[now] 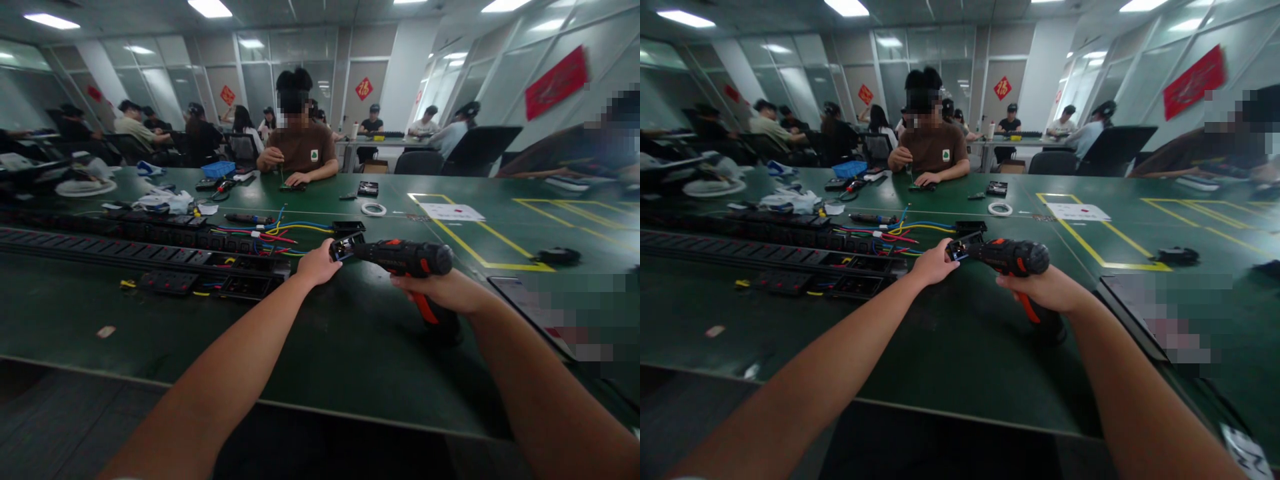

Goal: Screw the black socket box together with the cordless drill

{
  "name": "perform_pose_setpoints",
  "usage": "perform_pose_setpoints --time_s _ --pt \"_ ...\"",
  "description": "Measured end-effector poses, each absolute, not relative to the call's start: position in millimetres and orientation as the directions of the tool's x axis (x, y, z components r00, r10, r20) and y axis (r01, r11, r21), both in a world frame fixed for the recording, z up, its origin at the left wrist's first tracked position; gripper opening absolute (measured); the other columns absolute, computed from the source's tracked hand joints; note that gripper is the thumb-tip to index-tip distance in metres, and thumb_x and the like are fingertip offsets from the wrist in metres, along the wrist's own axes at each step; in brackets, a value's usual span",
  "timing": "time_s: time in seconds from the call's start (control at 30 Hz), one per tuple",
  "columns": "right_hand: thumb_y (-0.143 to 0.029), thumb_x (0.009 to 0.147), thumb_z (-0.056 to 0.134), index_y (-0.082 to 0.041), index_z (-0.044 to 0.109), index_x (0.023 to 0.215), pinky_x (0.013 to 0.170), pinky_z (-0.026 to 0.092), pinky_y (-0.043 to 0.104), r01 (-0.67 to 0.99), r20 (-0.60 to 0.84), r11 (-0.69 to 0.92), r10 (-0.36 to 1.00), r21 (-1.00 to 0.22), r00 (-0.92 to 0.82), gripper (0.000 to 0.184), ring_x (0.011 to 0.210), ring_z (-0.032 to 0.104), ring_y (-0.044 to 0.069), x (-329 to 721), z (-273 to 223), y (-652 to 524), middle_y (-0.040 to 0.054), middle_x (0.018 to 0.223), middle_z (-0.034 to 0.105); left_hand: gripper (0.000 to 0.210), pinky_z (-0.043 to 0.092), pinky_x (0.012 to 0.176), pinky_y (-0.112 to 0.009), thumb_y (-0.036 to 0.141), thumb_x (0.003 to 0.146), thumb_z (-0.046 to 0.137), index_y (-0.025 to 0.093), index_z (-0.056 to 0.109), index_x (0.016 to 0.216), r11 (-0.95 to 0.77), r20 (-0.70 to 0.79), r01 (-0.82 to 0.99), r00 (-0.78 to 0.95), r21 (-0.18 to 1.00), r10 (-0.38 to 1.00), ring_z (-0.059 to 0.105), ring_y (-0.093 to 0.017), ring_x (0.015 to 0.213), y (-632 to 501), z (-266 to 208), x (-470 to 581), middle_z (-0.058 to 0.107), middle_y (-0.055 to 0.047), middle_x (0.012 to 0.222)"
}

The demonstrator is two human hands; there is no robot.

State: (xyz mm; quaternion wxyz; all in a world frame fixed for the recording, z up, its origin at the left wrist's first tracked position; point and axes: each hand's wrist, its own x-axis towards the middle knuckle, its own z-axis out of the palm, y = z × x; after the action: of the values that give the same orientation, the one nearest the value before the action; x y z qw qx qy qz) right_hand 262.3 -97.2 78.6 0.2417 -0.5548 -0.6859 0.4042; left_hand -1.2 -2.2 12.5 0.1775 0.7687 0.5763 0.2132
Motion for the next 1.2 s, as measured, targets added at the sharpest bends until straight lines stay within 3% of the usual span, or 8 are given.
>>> perform_pose_setpoints --time_s 0.2,0.5,0.83,1.03,1.2 --pt "-0.060 0.077 0.079 -0.020 0.072 0.086 0.056 0.050 0.031 0.562 -0.109 0.068 0.955 -0.825 -0.276 0.041 0.060 0.060 0.019 264.2 77.6 -95.9 0.0005 0.065 0.065 0.063 0.054 0.087 -0.038 0.042 0.091 0.067 0.032 0.046 0.149 -0.268 0.122 0.813 0.239 0.518 0.963 0.074 -0.029 0.106 -1.6 11.8 -1.3 0.079 -0.004 0.112" --pt "-0.059 0.074 0.081 -0.021 0.070 0.078 0.053 0.048 0.031 0.577 -0.125 0.044 0.960 -0.816 -0.249 0.040 0.057 0.058 0.018 260.0 81.2 -98.6 0.0003 0.063 0.064 0.061 0.054 0.085 -0.038 0.042 0.091 0.066 0.032 0.046 0.148 -0.281 0.135 0.812 0.246 0.512 0.960 0.074 -0.029 0.105 0.6 8.6 -1.8 0.078 -0.005 0.112" --pt "-0.057 0.074 0.082 -0.021 0.072 0.087 0.056 0.046 0.030 0.534 -0.087 0.072 0.960 -0.842 -0.266 0.040 0.061 0.060 0.019 262.8 79.8 -95.0 0.0008 0.065 0.067 0.060 0.053 0.086 -0.036 0.039 0.092 0.067 0.030 0.046 0.148 -0.283 0.138 0.804 0.248 0.522 0.959 0.074 -0.028 0.104 -0.5 9.3 -2.7 0.079 -0.004 0.111" --pt "-0.058 0.072 0.082 -0.022 0.075 0.093 0.061 0.049 0.034 0.530 -0.100 0.051 0.962 -0.847 -0.252 0.042 0.067 0.063 0.022 264.8 76.8 -93.7 0.0047 0.078 0.074 0.059 0.052 0.084 -0.035 0.039 0.092 0.067 0.032 0.047 0.147 -0.283 0.133 0.800 0.251 0.530 0.959 0.074 -0.027 0.103 1.0 7.7 -3.0 0.078 -0.003 0.109" --pt "-0.058 0.075 0.082 -0.022 0.075 0.094 0.061 0.047 0.033 0.545 -0.066 0.075 0.970 -0.835 -0.235 0.041 0.068 0.063 0.022 266.4 74.7 -93.2 0.0028 0.072 0.070 0.060 0.052 0.084 -0.036 0.040 0.092 0.068 0.032 0.046 0.147 -0.284 0.134 0.798 0.251 0.531 0.959 0.074 -0.027 0.102 1.7 7.8 -3.0 0.078 -0.003 0.108"
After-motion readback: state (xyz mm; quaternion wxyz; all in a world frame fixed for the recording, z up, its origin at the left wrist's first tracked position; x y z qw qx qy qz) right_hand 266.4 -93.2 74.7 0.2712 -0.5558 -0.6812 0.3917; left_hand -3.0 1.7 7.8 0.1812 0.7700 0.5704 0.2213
